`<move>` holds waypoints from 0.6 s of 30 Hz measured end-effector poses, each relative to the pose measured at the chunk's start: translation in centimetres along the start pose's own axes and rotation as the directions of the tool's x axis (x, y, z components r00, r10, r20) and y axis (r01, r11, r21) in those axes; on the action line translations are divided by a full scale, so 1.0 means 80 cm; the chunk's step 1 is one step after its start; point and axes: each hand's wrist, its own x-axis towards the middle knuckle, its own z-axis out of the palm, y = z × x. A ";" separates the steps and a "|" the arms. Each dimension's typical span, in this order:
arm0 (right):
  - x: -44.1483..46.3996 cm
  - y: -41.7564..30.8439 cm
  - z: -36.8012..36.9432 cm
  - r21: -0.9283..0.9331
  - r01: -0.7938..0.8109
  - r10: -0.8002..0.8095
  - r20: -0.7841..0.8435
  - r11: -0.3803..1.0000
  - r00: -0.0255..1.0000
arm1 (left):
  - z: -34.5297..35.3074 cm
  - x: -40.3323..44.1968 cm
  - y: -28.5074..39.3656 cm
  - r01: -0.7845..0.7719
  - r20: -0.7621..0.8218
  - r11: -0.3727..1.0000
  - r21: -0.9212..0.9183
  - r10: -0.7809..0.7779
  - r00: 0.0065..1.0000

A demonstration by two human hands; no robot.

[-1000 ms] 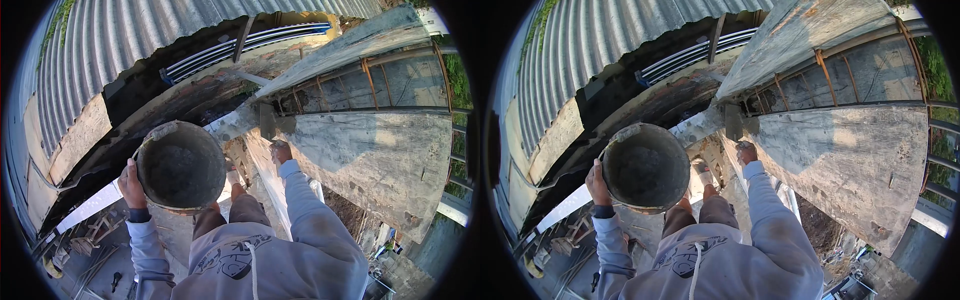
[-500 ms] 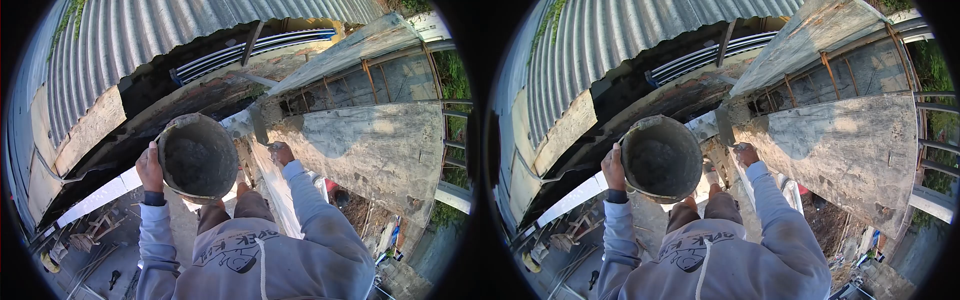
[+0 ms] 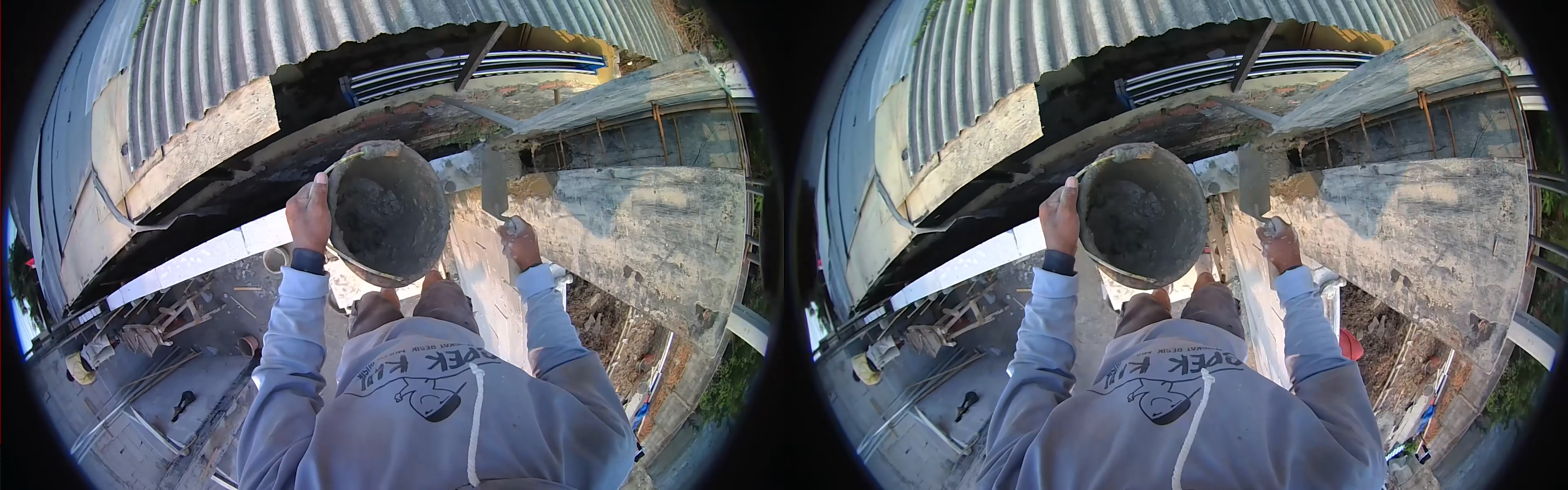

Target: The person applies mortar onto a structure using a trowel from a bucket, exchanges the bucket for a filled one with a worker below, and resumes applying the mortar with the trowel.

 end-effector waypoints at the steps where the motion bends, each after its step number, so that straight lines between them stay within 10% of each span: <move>1: -0.035 -0.079 -0.024 -0.263 0.140 -0.134 0.040 0.954 0.990 | -0.001 0.000 -0.009 -0.030 -0.002 1.000 0.009 0.030 1.000; 4: -0.065 -0.148 -0.037 -0.385 0.515 -0.498 0.150 0.766 0.854 | 0.002 -0.010 -0.008 -0.027 0.033 0.999 -0.047 0.028 0.999; 11: -0.014 -0.279 0.053 -0.823 0.517 -0.464 0.563 -0.237 0.684 | 0.041 -0.028 0.023 -0.124 0.125 0.987 0.101 0.111 0.986; 15: -0.003 -0.294 0.069 -0.833 0.515 -0.581 0.524 -0.201 0.622 | 0.042 0.000 0.015 -0.123 0.134 0.987 0.106 0.108 0.985; 18: 0.013 -0.258 0.078 -0.833 0.542 -0.396 0.462 0.113 0.793 | 0.017 0.032 -0.014 -0.073 0.148 0.996 -0.050 0.080 0.986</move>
